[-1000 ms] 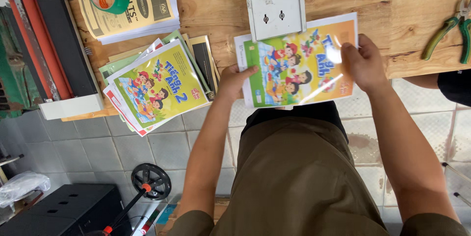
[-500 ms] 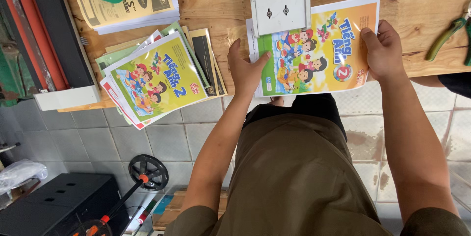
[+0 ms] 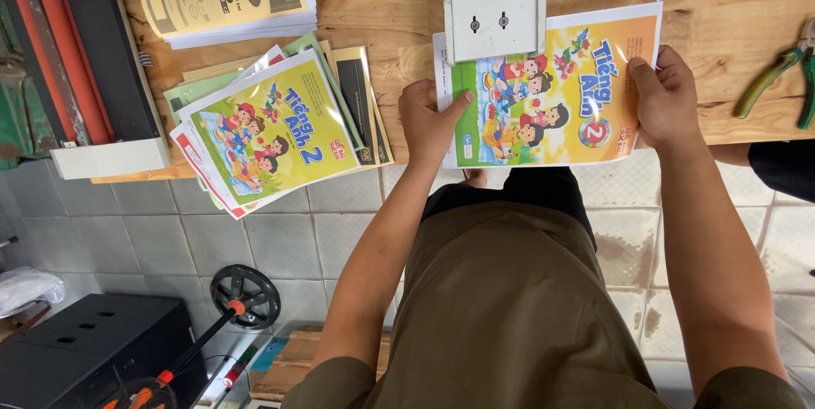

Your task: The person repeatedly inserts booklets into a manual binding machine, closes the press to staple the spine, and stacks the finished copies. The person handles multiple booklets and uses the binding machine throughout the clip.

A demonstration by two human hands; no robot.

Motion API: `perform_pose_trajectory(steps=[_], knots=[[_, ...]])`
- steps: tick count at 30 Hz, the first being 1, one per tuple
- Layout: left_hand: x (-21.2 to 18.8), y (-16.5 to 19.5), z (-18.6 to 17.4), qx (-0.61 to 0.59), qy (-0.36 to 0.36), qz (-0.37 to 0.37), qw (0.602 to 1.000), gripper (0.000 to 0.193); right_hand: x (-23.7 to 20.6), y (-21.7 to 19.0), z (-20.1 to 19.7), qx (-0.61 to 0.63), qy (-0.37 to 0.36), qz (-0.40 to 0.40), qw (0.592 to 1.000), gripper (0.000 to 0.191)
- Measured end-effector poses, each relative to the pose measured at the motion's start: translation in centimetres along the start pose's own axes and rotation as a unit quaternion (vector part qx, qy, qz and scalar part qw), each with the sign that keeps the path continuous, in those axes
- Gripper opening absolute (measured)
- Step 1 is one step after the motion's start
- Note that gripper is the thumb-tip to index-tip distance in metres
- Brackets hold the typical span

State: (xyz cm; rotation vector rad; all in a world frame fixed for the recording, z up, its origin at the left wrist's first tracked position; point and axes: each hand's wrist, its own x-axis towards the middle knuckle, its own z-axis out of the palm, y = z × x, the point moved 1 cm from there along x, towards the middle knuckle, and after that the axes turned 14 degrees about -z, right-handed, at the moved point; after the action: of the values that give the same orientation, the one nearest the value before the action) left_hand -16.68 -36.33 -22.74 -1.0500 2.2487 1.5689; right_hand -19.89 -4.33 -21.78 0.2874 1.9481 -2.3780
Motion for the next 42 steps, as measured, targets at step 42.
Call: perform_pose_trajectory(steps=[42], knots=[[-1.2,-0.9,-1.7,-0.039,-0.116,0.034,0.992,0.057,0.5,0.4,-0.6,0.000,0.007,0.011,1.000,0.013]])
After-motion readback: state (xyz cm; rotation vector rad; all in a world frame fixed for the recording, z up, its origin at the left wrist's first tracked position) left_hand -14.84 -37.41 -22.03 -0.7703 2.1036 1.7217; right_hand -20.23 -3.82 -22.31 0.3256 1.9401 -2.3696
